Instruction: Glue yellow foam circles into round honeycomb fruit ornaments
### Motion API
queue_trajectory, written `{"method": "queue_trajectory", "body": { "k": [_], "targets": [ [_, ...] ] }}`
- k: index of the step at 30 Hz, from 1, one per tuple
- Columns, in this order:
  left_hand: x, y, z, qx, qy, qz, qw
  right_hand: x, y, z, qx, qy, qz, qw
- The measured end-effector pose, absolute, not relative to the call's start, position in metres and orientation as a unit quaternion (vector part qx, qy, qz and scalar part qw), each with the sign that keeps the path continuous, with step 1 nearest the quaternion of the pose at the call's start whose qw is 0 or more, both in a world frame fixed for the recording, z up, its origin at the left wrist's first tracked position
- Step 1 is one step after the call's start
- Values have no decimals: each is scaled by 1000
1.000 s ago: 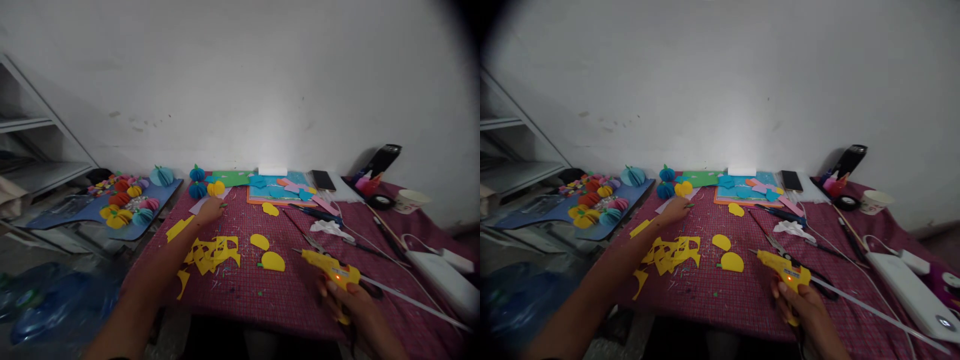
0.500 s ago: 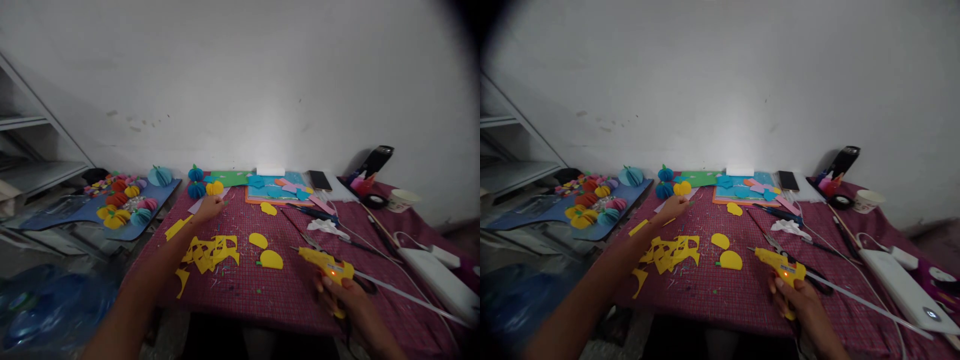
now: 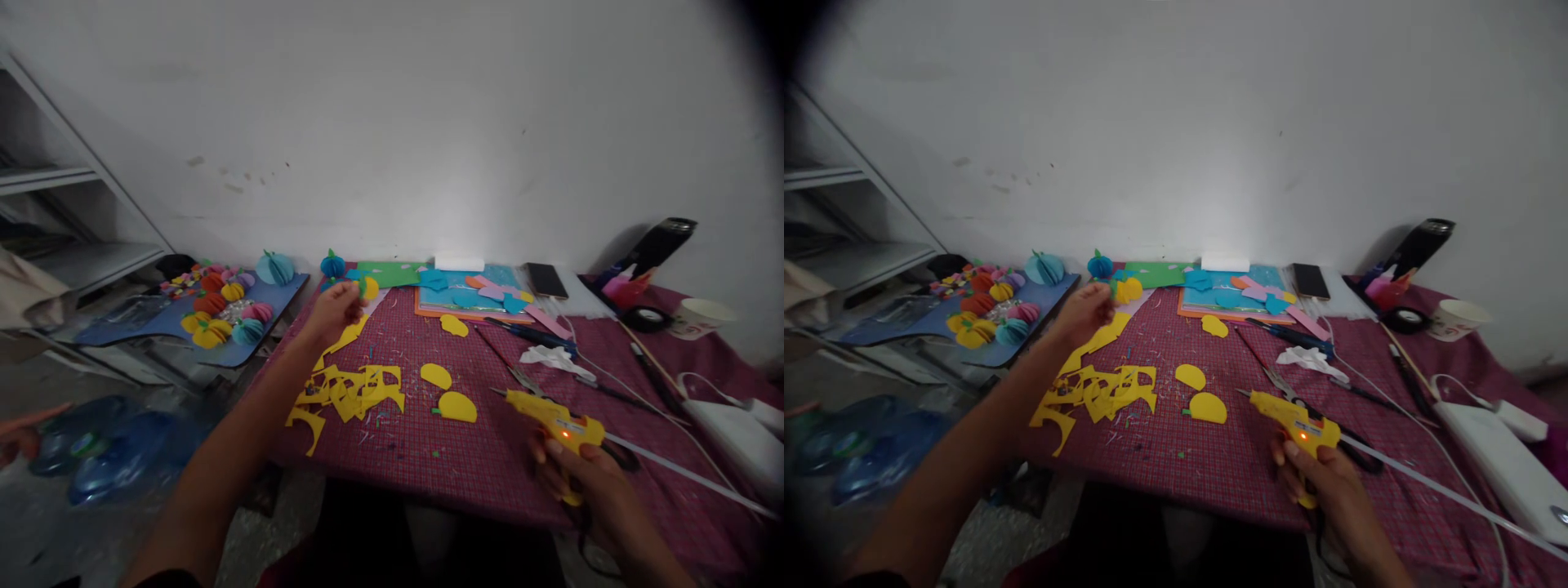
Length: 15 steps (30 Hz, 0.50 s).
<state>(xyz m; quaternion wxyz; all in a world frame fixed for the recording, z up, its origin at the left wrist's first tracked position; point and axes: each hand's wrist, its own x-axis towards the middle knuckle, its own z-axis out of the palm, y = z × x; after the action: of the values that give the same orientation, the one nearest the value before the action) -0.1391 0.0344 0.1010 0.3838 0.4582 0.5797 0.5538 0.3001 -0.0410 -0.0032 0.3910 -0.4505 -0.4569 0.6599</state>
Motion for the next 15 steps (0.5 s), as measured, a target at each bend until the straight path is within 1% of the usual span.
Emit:
{"method": "queue_trajectory", "body": {
  "k": [3, 5, 7, 9, 10, 12, 15],
  "targets": [
    [-154, 19, 127, 442, 510, 652, 344, 300, -42, -2, -460, -462, 654, 383],
    [-160, 8, 129, 459, 505, 655, 322, 300, -42, -2, -466, -462, 653, 377],
    [-158, 2, 118, 506, 554, 597, 286, 301, -41, -3, -468, -461, 653, 377],
    [-149, 2, 100, 575, 628, 481, 209, 302, -40, -6, -467, -458, 655, 379],
    [-143, 4, 90, 614, 662, 399, 157, 302, -40, -7, -468, -456, 656, 377],
    [-127, 13, 73, 631, 679, 354, 127, 303, -39, -10, -474, -452, 656, 376],
    [-102, 27, 56, 646, 689, 309, 113, 305, -38, -13, -473, -453, 655, 378]
  ]
}}
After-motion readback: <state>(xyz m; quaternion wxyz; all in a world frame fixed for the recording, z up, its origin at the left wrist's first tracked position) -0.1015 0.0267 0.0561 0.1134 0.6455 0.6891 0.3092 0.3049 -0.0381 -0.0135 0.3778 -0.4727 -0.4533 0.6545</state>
